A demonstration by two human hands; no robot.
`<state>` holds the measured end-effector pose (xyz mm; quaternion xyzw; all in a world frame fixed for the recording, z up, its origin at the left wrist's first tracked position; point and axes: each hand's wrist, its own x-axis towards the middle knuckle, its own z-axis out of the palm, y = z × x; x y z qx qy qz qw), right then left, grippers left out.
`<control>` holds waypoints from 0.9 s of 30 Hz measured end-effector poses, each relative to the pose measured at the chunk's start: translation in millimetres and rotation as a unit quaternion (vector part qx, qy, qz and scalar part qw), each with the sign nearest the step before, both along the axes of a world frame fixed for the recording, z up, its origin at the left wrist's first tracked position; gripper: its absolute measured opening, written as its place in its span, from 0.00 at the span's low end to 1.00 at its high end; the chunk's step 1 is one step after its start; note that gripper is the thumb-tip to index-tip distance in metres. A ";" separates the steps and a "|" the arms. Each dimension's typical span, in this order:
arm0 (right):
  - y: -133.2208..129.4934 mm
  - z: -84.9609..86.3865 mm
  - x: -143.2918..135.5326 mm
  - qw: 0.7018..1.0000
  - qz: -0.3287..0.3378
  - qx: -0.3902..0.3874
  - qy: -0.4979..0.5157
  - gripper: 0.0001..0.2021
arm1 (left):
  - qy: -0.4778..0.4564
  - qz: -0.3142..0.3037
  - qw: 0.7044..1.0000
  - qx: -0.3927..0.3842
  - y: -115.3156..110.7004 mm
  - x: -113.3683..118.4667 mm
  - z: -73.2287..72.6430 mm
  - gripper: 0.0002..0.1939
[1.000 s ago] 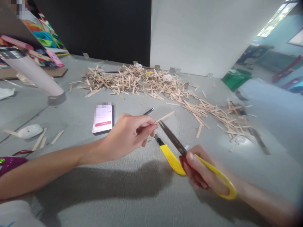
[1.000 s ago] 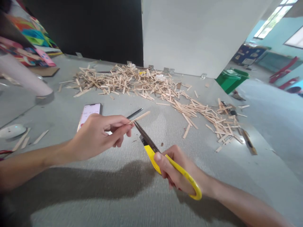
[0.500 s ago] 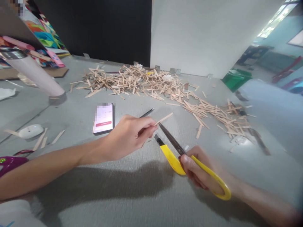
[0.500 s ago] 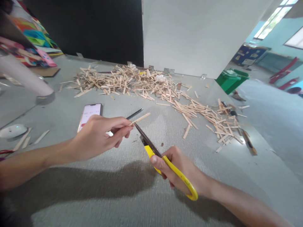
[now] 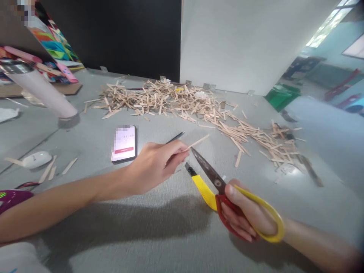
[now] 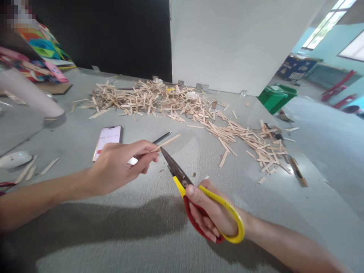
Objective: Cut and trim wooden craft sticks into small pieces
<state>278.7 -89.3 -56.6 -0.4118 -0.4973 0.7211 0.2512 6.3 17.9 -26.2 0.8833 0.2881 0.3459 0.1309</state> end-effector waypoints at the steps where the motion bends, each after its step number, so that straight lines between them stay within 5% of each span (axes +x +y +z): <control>1: -0.2 0.5 0.0 0.999 0.003 -0.024 0.026 0.42 | -0.007 -0.001 1.000 -0.004 -0.3 0.6 -0.9 0.06; 5: -2.5 2.1 -0.8 0.995 0.010 -0.067 0.073 0.42 | -0.051 -0.015 0.995 -0.089 -3.5 4.1 2.4 0.05; 11: -3.4 -1.3 2.3 1.000 -0.010 0.024 -0.008 0.45 | -0.090 -0.031 0.954 -0.283 -6.2 8.8 14.9 0.12; 27: -2.1 25.0 1.8 0.977 -0.048 0.094 -0.183 0.41 | -0.076 -0.024 0.953 -0.294 -5.4 5.5 23.8 0.17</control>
